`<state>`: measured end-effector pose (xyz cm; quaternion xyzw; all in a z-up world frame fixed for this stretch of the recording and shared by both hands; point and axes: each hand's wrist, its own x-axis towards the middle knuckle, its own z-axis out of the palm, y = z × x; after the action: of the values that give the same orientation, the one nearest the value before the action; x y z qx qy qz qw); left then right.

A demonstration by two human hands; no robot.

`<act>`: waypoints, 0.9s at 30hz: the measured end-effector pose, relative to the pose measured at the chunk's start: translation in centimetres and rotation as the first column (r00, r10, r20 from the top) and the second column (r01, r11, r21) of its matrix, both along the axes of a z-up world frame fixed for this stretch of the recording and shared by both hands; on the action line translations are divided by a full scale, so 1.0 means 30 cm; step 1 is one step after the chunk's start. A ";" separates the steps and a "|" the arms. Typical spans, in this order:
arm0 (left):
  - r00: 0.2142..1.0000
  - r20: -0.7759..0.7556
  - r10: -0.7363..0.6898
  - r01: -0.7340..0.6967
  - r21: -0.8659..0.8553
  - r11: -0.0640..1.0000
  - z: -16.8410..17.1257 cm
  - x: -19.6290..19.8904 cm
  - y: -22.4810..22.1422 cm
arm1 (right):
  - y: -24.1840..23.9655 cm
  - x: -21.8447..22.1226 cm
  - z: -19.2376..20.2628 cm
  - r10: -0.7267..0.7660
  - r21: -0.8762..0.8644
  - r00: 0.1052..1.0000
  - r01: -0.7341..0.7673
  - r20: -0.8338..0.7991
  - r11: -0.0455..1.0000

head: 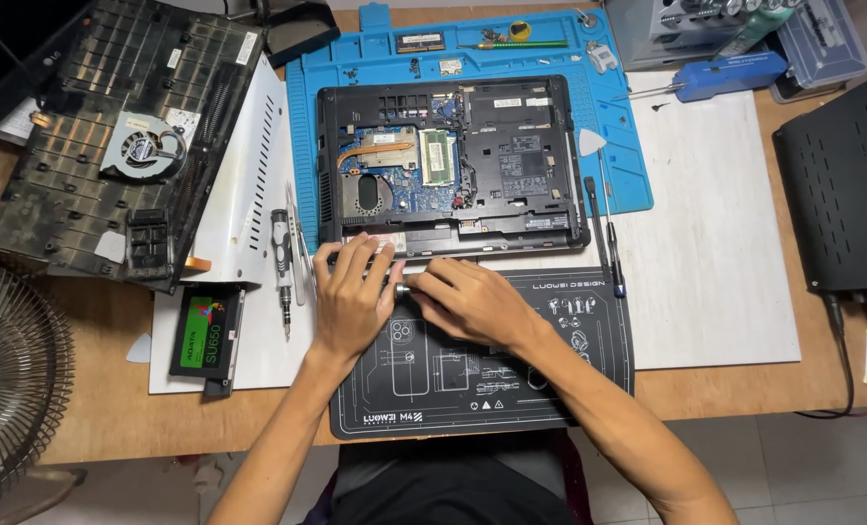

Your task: Reassembling internal components of a laptop, including connecting ribbon cables, installing a RAM module, and securing the cooling fan.

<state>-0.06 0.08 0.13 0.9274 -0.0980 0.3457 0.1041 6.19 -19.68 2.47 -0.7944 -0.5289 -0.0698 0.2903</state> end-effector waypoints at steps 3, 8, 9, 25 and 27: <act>1.000 -0.005 0.006 -0.006 -0.008 1.000 0.010 -0.001 -0.002 | -0.002 0.000 0.012 0.002 -0.002 1.000 -0.002 0.019 1.000; 1.000 -0.012 -0.001 0.001 -0.026 1.000 0.018 -0.004 -0.001 | -0.010 0.009 -0.008 0.004 -0.032 0.999 -0.006 -0.038 0.999; 1.000 -0.010 -0.002 0.002 -0.033 0.999 0.021 -0.004 -0.001 | -0.010 0.010 -0.003 0.002 -0.042 0.999 -0.004 -0.051 0.999; 0.984 -0.033 -0.176 0.160 -0.286 0.945 0.146 0.295 0.029 | 0.011 -0.003 0.009 -0.065 -0.074 0.988 0.076 0.142 0.994; 0.983 -0.043 -0.176 0.165 -0.187 0.968 0.167 0.436 0.038 | 0.008 0.003 0.006 -0.052 -0.059 0.986 0.062 0.157 0.996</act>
<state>13.02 1.22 5.13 0.9119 -0.1422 0.3152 0.2212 6.29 -19.45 2.64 -0.8102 -0.5289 -0.1228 0.2208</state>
